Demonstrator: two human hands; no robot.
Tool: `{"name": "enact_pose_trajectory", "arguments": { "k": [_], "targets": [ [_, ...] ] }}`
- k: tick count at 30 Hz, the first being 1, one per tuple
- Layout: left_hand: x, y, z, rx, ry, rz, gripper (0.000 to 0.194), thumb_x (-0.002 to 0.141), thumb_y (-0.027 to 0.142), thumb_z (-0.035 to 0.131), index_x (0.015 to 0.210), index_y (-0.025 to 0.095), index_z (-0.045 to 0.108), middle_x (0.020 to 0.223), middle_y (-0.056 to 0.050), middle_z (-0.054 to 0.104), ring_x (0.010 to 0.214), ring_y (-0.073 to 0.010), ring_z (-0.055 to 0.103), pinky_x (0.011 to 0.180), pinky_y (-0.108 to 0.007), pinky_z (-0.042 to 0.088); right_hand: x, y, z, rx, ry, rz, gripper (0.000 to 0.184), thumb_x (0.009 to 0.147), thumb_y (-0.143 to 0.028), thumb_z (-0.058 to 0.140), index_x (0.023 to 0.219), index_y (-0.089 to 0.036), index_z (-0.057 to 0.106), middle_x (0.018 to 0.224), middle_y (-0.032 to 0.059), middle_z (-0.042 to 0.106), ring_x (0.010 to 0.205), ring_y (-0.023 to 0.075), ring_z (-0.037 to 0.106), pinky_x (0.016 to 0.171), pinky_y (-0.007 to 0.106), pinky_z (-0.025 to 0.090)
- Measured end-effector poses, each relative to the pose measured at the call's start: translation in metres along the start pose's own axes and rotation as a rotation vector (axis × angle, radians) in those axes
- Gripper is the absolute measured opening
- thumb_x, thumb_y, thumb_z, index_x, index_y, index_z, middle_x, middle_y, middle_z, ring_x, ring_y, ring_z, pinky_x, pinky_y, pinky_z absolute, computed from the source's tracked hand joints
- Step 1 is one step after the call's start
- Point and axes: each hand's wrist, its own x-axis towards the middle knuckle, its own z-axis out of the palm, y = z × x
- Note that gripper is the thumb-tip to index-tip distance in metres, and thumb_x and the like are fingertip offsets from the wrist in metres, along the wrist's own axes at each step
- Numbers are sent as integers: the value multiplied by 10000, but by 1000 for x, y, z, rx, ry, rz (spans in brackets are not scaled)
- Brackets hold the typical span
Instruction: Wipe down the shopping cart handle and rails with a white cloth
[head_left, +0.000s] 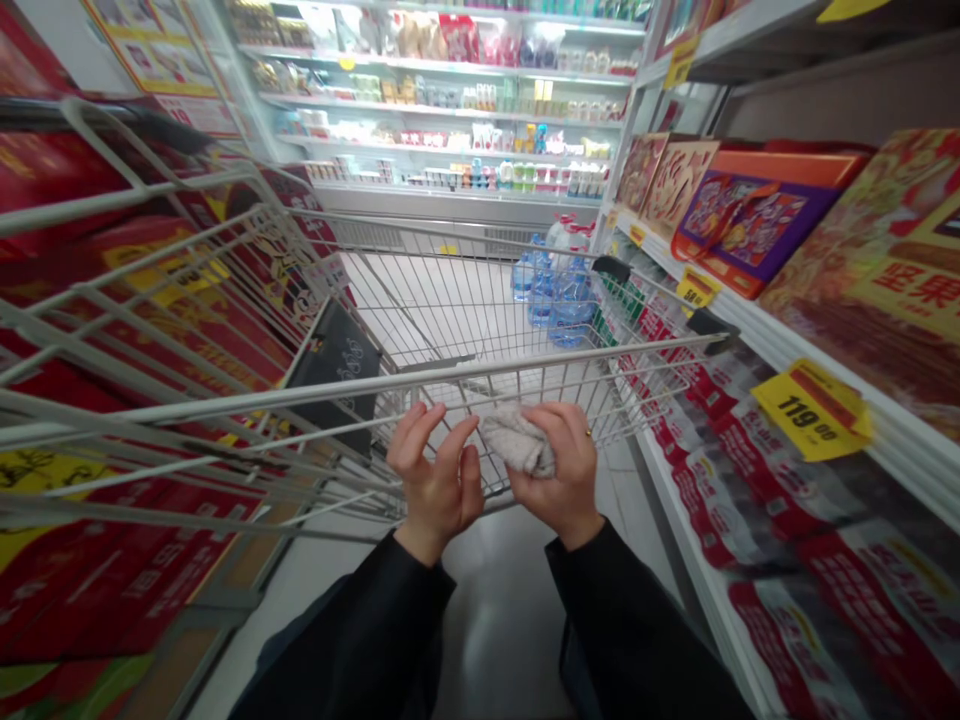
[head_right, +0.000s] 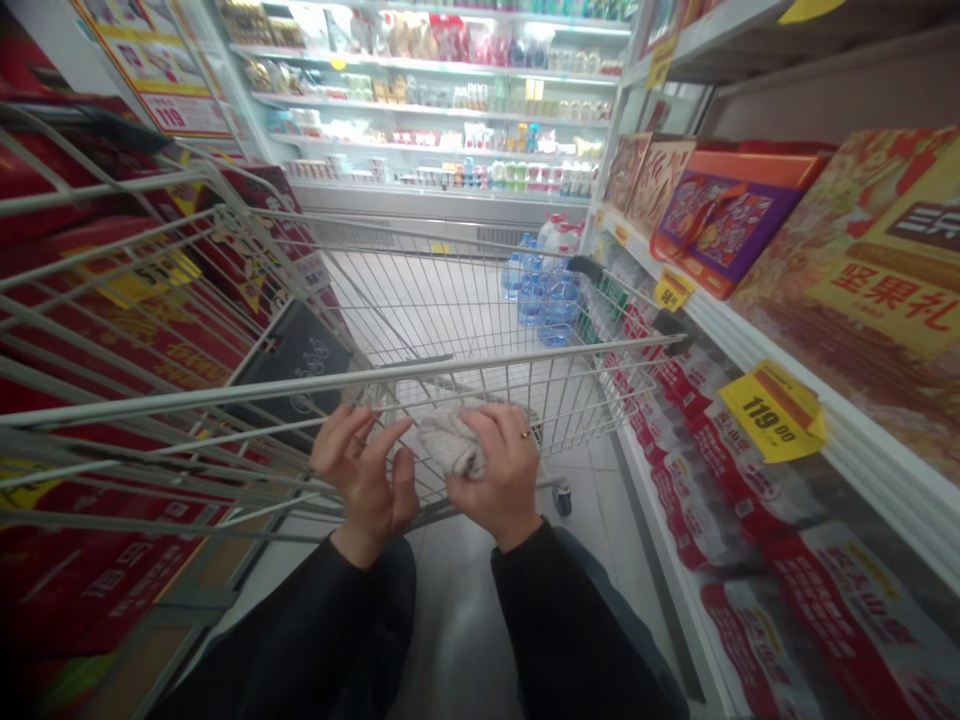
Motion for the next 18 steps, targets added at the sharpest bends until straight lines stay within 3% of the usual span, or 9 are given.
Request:
{"name": "enact_pose_trajectory", "arguments": {
  "k": [3, 8, 14, 18],
  "targets": [
    [1, -2, 1, -6, 0, 14, 444, 839, 132, 623, 1266, 253, 641, 1384, -116, 411, 1427, -310, 383, 1125, -475, 512, 1, 2, 3, -13, -26, -24, 482, 704, -146, 663, 1180, -207, 623, 1074, 95, 645, 983, 269, 626, 848, 467, 578],
    [2, 0, 1, 7, -3, 36, 411, 808, 118, 655, 1205, 225, 655, 1357, -123, 454, 1415, -314, 391, 1107, -478, 509, 1, 0, 4, -30, 63, -68, 574, 728, -127, 633, 1294, -215, 589, 1164, 108, 638, 1055, 270, 633, 894, 474, 573],
    [3, 3, 1, 46, -14, 37, 307, 819, 133, 647, 1114, 219, 661, 1352, -119, 494, 1390, -304, 430, 1169, -503, 432, 0, -2, 7, 35, 56, -4, 460, 723, -175, 674, 1176, -227, 620, 1080, 90, 649, 983, 261, 641, 839, 463, 588],
    [5, 6, 1, -11, 22, 16, 362, 811, 118, 640, 1155, 229, 646, 1335, -120, 451, 1395, -311, 419, 1170, -521, 445, 2, -3, 0, -5, 91, -46, 534, 739, -164, 667, 1264, -233, 605, 1140, 109, 644, 1038, 280, 647, 868, 486, 585]
  ]
}}
